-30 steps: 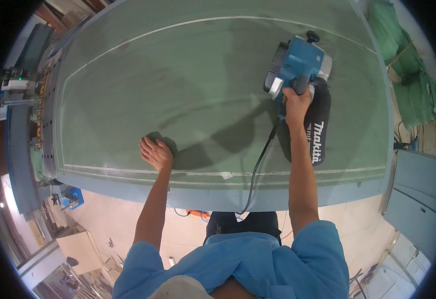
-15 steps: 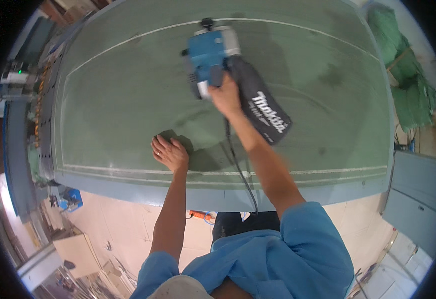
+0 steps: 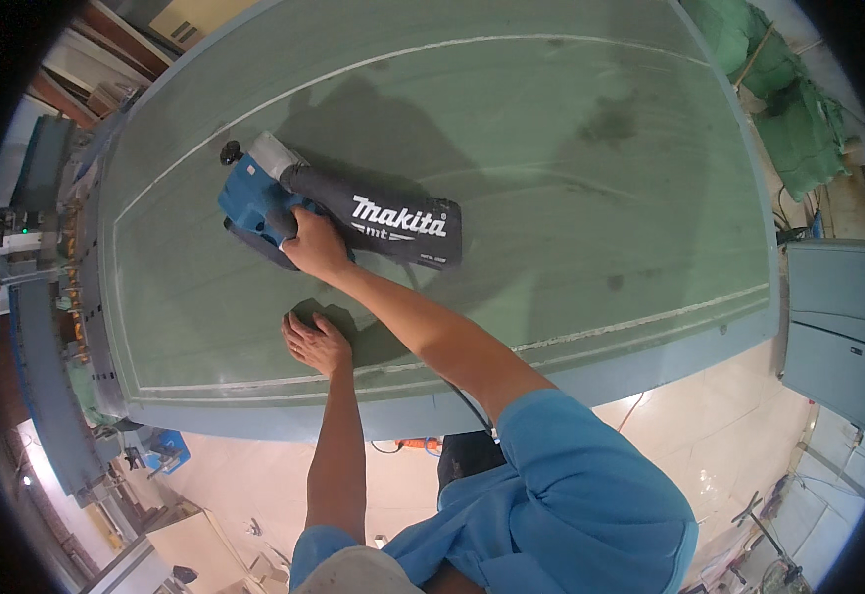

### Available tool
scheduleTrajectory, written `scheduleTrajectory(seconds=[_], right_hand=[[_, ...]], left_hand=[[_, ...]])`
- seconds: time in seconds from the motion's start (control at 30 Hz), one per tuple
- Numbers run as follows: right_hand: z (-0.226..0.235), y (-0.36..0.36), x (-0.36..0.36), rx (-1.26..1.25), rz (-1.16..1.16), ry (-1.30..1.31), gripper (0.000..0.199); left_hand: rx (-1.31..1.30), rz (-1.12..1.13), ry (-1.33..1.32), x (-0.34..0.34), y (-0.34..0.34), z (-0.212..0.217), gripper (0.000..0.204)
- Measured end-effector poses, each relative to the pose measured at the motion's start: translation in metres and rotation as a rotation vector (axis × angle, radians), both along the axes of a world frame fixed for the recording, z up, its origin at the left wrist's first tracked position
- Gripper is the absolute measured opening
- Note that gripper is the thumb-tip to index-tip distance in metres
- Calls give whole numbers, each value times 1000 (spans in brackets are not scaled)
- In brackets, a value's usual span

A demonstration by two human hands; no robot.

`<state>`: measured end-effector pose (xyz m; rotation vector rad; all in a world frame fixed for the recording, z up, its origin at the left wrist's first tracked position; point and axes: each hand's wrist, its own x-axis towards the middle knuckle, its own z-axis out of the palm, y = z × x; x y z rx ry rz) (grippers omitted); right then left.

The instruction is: The person uses a corded electric sander to smooth a large, light green panel. They move the sander in consistent back-and-forth strokes across the surface, occasionally repositioning their hands to cover different areas.

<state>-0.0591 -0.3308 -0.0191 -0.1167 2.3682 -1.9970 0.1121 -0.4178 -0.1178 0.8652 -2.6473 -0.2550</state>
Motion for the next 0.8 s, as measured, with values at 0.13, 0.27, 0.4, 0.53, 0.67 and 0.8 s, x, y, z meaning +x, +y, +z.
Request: scheduleTrajectory(seconds=[0.13,0.27,0.4,0.53,0.67,0.8], right_hand=[[1,22,-24,73,-85,35,40],[1,89,-44,118,-112,3,44],[1,163,-53,198,-197,1,48],[0,239,-52,165,-340,37,45],[-7,318,-54,78,-396,-64,42],[-19,392,-53,18,-540,-71,42]], left_hand=[[15,16,-7,-1,-1,-1,60],[3,30,-35,-3,4,0,59],[-19,31,-35,-2,7,3,58],[-43,40,-39,0,4,2,57],[-4,31,-22,-1,-1,-4,56],[-60,44,-57,-2,-3,-9,57]])
